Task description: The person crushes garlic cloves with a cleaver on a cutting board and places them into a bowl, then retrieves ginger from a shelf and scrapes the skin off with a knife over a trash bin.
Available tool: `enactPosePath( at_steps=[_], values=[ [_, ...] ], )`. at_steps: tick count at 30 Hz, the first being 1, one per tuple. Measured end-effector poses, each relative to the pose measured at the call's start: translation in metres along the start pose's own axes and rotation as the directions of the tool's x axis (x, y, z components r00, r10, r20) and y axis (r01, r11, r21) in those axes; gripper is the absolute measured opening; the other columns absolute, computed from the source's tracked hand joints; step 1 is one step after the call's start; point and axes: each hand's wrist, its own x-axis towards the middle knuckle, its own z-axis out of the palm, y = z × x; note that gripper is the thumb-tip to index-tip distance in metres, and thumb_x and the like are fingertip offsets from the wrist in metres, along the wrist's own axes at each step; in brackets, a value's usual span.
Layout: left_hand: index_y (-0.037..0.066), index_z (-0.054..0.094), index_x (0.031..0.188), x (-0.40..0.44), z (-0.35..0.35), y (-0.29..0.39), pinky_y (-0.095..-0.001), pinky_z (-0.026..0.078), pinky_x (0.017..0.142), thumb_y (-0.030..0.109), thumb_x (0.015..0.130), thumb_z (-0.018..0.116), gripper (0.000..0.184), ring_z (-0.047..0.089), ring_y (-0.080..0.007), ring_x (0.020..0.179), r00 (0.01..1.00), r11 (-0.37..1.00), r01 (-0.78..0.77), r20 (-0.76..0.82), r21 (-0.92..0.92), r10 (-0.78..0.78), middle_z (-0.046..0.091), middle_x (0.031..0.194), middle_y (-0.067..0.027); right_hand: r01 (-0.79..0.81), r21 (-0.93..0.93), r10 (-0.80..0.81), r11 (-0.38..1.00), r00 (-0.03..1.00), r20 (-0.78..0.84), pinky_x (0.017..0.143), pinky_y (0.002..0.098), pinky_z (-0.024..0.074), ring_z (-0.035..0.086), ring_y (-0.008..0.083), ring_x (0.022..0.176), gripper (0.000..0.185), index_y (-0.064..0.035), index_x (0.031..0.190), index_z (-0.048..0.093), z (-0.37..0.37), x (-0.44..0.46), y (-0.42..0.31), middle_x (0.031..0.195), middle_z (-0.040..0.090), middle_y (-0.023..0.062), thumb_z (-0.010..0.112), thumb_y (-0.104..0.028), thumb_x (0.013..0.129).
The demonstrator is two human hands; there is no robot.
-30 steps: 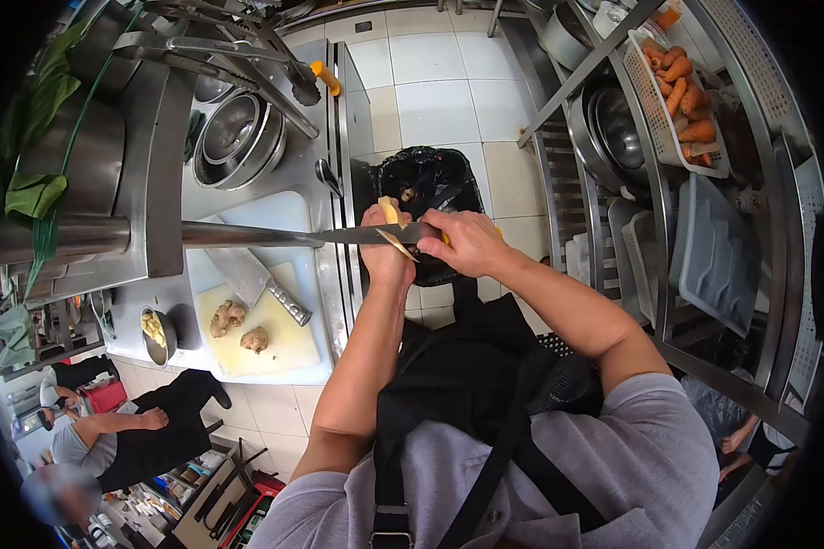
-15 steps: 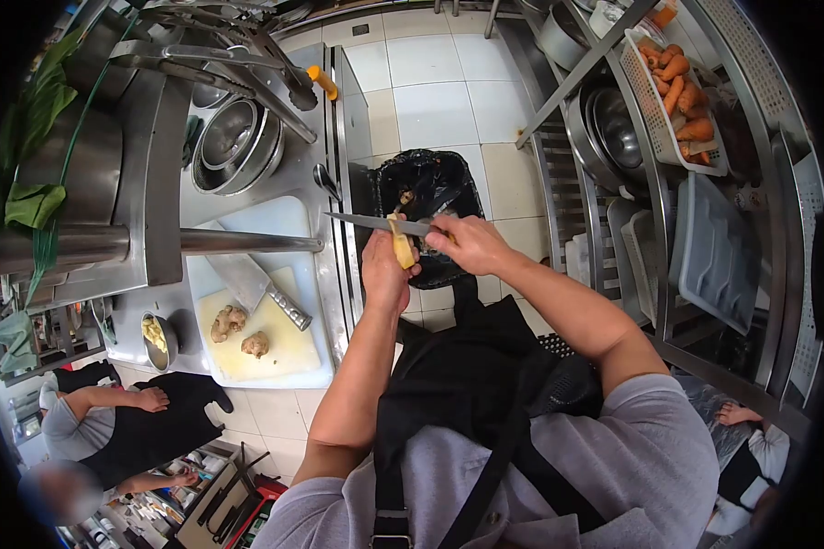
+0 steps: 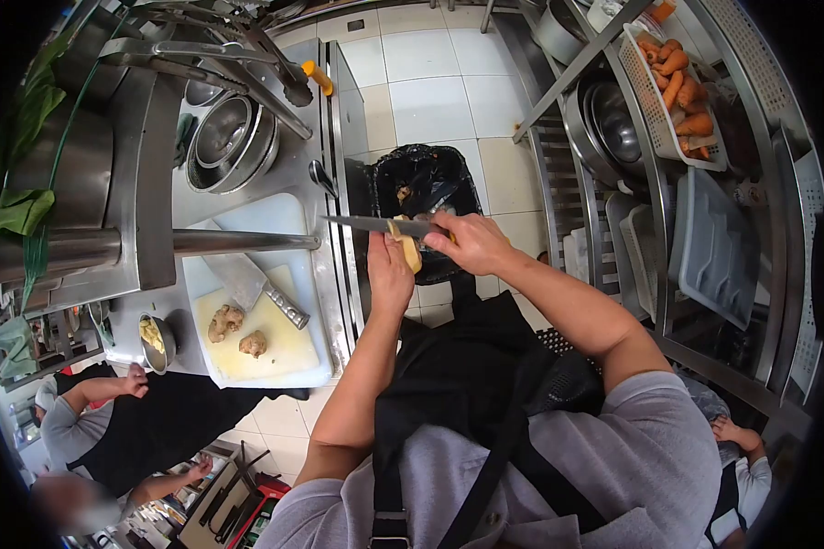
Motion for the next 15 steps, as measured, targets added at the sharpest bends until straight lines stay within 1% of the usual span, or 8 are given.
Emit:
enactPosePath(
  at_steps=[2, 4, 8, 10, 11, 13, 14, 15],
  values=[
    [-0.002, 0.054, 0.121, 0.002, 0.004, -0.001, -0.0347, 0.051, 0.080, 0.026, 0.110, 0.038, 0.034, 0.062, -0.0195, 0.090, 1.000, 0.999, 0.007, -0.023, 0.040, -0.006, 0.064, 0.101, -0.0113, 0.022, -0.013, -0.022, 1.000, 1.000, 0.000, 0.072, 0.0542, 0.0499, 0.066, 0.0422, 0.083, 0.056, -0.0058, 0.094, 0.062, 0.000, -0.003, -0.004, 0.083, 0.069, 0.0183, 0.048, -0.060, 0.097],
    [-0.003, 0.054, 0.122, 0.004, 0.008, -0.003, -0.0366, 0.051, 0.082, 0.027, 0.110, 0.037, 0.036, 0.062, -0.0215, 0.091, 0.989, 0.993, -0.107, -0.095, 0.051, 0.112, 0.064, 0.102, -0.0126, -0.015, -0.007, 0.015, 1.000, 1.000, 0.021, 0.072, 0.0541, 0.0498, 0.066, 0.0421, 0.085, 0.056, -0.0061, 0.094, 0.062, 0.001, -0.004, -0.009, 0.086, 0.069, 0.0186, 0.048, -0.060, 0.097],
    [-0.002, 0.054, 0.119, 0.001, 0.009, 0.001, -0.0329, 0.051, 0.076, 0.028, 0.110, 0.037, 0.035, 0.062, -0.0181, 0.085, 0.991, 0.995, -0.081, -0.106, 0.051, 0.086, 0.064, 0.095, -0.0101, -0.012, -0.011, 0.013, 1.000, 0.999, 0.031, 0.073, 0.0538, 0.0499, 0.066, 0.0425, 0.087, 0.056, -0.0065, 0.097, 0.063, 0.001, 0.000, 0.001, 0.088, 0.069, 0.0190, 0.048, -0.060, 0.097],
    [-0.001, 0.053, 0.120, -0.006, 0.009, 0.012, -0.0270, 0.051, 0.069, 0.032, 0.111, 0.038, 0.037, 0.059, -0.0128, 0.078, 0.999, 0.994, 0.014, 0.039, -0.106, -0.010, 0.062, 0.093, -0.0084, -0.150, 0.034, 0.150, 0.988, 0.989, 0.019, 0.076, 0.0523, 0.0508, 0.067, 0.0418, 0.091, 0.057, -0.0075, 0.103, 0.066, 0.006, 0.004, 0.020, 0.090, 0.070, 0.0191, 0.046, -0.061, 0.098],
    [-0.001, 0.053, 0.120, -0.010, 0.011, 0.018, -0.0270, 0.051, 0.069, 0.032, 0.111, 0.038, 0.037, 0.059, -0.0128, 0.078, 0.999, 0.994, 0.016, 0.041, -0.105, -0.012, 0.062, 0.093, -0.0084, -0.153, 0.035, 0.153, 0.988, 0.988, 0.019, 0.076, 0.0523, 0.0508, 0.067, 0.0418, 0.091, 0.057, -0.0075, 0.103, 0.066, 0.011, 0.007, 0.037, 0.090, 0.070, 0.0191, 0.046, -0.061, 0.098],
    [0.001, 0.054, 0.119, -0.016, 0.016, 0.031, -0.0282, 0.051, 0.066, 0.035, 0.111, 0.037, 0.039, 0.058, -0.0127, 0.076, 0.991, 0.971, 0.031, 0.135, -0.239, 0.002, 0.061, 0.090, -0.0086, -0.265, 0.050, 0.260, 0.963, 0.962, 0.089, 0.081, 0.0507, 0.0513, 0.067, 0.0409, 0.095, 0.059, -0.0090, 0.109, 0.068, 0.017, 0.009, 0.065, 0.091, 0.071, 0.0191, 0.044, -0.061, 0.099],
    [0.001, 0.054, 0.120, -0.013, 0.015, 0.028, -0.0288, 0.049, 0.063, 0.038, 0.110, 0.038, 0.041, 0.058, -0.0142, 0.073, 0.991, 0.952, 0.050, 0.131, -0.303, -0.010, 0.061, 0.088, -0.0089, -0.294, 0.069, 0.288, 0.953, 0.953, 0.091, 0.083, 0.0494, 0.0513, 0.067, 0.0399, 0.096, 0.061, -0.0091, 0.110, 0.069, 0.019, 0.007, 0.070, 0.092, 0.071, 0.0191, 0.041, -0.062, 0.100],
    [0.001, 0.054, 0.120, -0.010, 0.013, 0.025, -0.0288, 0.049, 0.063, 0.038, 0.110, 0.038, 0.041, 0.058, -0.0142, 0.073, 0.992, 0.952, 0.053, 0.128, -0.301, -0.014, 0.061, 0.088, -0.0089, -0.294, 0.070, 0.287, 0.953, 0.953, 0.096, 0.083, 0.0494, 0.0513, 0.067, 0.0399, 0.096, 0.061, -0.0091, 0.110, 0.069, 0.018, 0.006, 0.065, 0.092, 0.071, 0.0191, 0.041, -0.062, 0.100]
  ],
)
